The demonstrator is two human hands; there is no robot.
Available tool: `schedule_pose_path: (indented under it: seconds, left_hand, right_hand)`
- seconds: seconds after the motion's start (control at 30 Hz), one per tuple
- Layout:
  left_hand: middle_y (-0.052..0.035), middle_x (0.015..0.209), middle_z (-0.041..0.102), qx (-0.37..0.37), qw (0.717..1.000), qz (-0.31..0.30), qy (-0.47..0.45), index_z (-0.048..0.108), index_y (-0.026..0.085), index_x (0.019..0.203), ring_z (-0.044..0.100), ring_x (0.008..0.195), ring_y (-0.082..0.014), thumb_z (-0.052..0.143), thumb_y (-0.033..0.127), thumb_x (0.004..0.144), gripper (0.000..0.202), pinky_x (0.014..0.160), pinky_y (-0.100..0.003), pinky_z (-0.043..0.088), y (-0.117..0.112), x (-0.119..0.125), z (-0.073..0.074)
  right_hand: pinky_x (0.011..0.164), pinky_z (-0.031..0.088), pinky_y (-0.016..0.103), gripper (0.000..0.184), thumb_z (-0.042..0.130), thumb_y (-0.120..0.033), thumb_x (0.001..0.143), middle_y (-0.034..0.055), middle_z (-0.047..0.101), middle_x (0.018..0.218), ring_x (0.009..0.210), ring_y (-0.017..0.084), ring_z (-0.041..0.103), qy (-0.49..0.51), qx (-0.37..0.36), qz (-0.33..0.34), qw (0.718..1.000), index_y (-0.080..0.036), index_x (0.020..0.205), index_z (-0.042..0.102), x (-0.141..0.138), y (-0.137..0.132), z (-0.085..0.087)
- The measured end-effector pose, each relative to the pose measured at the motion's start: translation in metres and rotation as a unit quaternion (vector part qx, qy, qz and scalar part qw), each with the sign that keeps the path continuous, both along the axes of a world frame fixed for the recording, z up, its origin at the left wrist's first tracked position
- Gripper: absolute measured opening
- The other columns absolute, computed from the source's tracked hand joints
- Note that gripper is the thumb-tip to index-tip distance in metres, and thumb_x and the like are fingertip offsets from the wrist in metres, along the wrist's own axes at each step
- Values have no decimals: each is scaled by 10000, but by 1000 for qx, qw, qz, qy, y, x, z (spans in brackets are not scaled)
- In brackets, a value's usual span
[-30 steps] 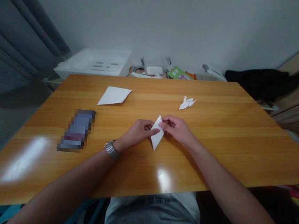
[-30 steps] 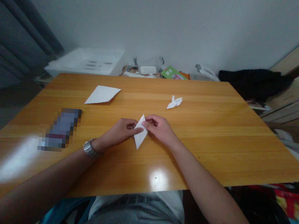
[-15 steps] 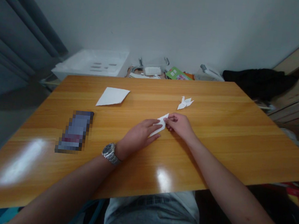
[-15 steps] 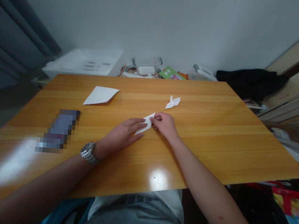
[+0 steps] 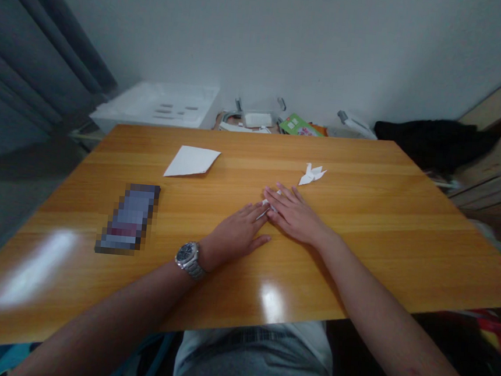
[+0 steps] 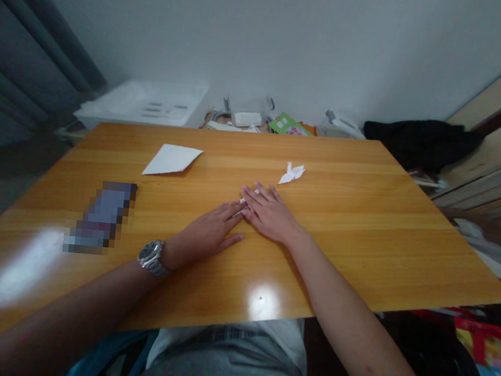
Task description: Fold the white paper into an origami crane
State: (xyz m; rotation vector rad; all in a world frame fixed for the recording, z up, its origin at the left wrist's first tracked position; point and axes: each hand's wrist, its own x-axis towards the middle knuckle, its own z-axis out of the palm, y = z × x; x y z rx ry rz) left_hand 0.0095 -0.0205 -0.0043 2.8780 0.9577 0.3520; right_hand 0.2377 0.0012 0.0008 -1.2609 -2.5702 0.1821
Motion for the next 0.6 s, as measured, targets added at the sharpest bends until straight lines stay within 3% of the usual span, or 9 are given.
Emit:
schedule_pose_path:
  seconds: [0.1,0.33,0.6]
  left_hand:
    - [-197,1582,419,16,1000,2,9,457,67,1483,336,1514,-278,392,510,1052,621,1263,-433,271,-3,0,-3]
    - [-196,1595,394,42,999,5,4,440,59,1494,306,1528,-262,338,480,1071,605,1266,-432,258,-8,1,-7]
    - [-199,1611,357,29,999,24,8,388,45,1529,271,1540,-259,331,465,1073,622,1273,-427,245,-14,4,-5]
  right_hand:
    - [1263,132,597,613,252,-521,1072,36,332,1655,1570,303,177,-43,-20,3,999,-247,1619,269,0,-3,-4]
    - [1264,138,585,682,210,-613,1048,37,285,1669,1573,295,156,-64,-46,-2,997,-269,1637,180,3,-4,-5]
    - [1263,138,588,674,206,-607,1050,43,295,1665,1573,304,150,-70,-38,-3,997,-268,1633,207,12,4,-7]
